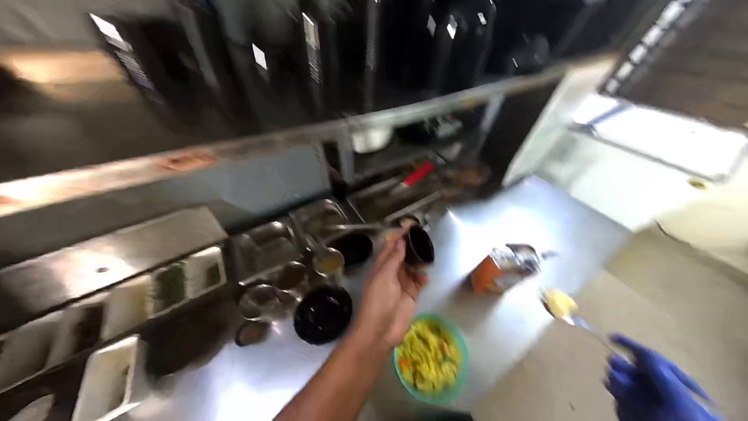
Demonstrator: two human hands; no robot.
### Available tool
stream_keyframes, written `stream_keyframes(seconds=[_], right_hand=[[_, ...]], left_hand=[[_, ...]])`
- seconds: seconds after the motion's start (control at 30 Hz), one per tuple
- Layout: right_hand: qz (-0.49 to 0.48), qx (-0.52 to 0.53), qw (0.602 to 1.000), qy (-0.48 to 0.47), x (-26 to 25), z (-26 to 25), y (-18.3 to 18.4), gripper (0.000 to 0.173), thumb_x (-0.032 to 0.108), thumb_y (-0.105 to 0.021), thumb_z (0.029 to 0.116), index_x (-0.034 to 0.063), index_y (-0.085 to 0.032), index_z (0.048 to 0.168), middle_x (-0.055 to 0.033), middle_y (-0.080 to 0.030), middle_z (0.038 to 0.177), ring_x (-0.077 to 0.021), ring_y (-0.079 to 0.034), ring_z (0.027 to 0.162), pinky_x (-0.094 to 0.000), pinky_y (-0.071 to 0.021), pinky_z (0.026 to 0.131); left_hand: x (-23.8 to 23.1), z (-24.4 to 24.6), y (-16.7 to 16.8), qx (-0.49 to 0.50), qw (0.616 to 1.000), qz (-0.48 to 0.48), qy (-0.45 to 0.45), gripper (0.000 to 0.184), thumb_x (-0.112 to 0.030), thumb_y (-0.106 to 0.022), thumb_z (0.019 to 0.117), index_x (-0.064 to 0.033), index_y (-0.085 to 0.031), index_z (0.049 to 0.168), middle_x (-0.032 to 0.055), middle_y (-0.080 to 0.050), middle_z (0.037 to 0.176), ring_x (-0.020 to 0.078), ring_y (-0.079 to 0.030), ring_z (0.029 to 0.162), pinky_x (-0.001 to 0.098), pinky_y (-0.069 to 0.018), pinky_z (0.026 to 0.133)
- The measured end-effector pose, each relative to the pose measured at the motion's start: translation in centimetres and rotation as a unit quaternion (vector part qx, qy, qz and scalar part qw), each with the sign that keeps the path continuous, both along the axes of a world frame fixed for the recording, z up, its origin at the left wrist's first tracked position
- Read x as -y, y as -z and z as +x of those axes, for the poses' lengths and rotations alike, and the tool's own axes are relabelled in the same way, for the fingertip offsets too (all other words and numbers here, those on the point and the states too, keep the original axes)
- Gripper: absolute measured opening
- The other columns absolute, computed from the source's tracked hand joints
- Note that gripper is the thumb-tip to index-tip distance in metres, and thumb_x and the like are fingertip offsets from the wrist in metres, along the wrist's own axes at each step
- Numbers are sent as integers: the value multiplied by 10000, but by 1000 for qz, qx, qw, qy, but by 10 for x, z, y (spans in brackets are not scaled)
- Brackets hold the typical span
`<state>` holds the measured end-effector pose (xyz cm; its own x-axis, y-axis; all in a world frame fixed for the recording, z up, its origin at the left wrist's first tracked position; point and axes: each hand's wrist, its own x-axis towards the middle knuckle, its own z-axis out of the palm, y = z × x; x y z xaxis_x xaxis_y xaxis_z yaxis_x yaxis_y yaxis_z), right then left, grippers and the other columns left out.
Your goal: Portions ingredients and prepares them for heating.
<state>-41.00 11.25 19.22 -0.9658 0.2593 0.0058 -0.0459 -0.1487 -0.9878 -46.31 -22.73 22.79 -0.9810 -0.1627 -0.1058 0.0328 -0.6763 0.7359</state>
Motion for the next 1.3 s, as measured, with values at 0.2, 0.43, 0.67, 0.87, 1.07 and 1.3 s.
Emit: stream_keyframes(seconds=[0.2,0.43,0.67,0.87,1.07,1.3], right_hand=[[35,-106,992,-52,60,22,6,252,110,-492,1065,30,-724,1120,-73,-747,847,-143,-691,584,-290,-624,542],[458,-327,817,-126,54,39,39,265,232,-531,1072,196,-680,1288,-34,-733,1011,-89,-710,876,-247,-605,758],[466,-363,798,-121,38,36,35,275,238,-499,1082,211,-635,1319,-34,-725,1056,-96,-712,928,-244,-596,799],[156,-225,956,-108,17,23,30,257,137,-525,1069,133,-732,1222,-42,-755,975,-145,-727,692,-296,-655,624],[-69,-36,997,-10,-33,-12,29,301,79,-415,1080,9,-706,1113,-96,-743,799,-137,-694,580,-269,-613,536],[89,-37,995,17,-109,-122,50,261,112,-481,1075,-10,-698,1155,-42,-735,808,-137,-707,630,-282,-631,575]], left_hand=[[-91,47,73,242,928,228,166,425,-364,-292,1116,-57,-549,1259,163,-649,1049,245,-666,790,349,-569,662],[-90,61,77,218,936,239,142,446,-383,-267,1112,-85,-568,1251,152,-649,1021,223,-653,766,325,-555,663],[-98,63,83,204,937,247,137,509,-410,-231,1107,-105,-568,1336,143,-647,977,212,-642,744,324,-556,675],[-122,52,84,206,949,210,115,486,-381,-235,1099,-127,-609,1278,159,-653,1076,207,-628,758,319,-531,655],[-166,20,94,264,941,168,127,535,-415,-213,1106,-81,-577,1311,184,-662,1057,217,-627,718,325,-524,618],[-221,-46,114,339,924,123,126,559,-449,-258,1113,-57,-615,1289,171,-660,967,216,-620,680,314,-530,583]])
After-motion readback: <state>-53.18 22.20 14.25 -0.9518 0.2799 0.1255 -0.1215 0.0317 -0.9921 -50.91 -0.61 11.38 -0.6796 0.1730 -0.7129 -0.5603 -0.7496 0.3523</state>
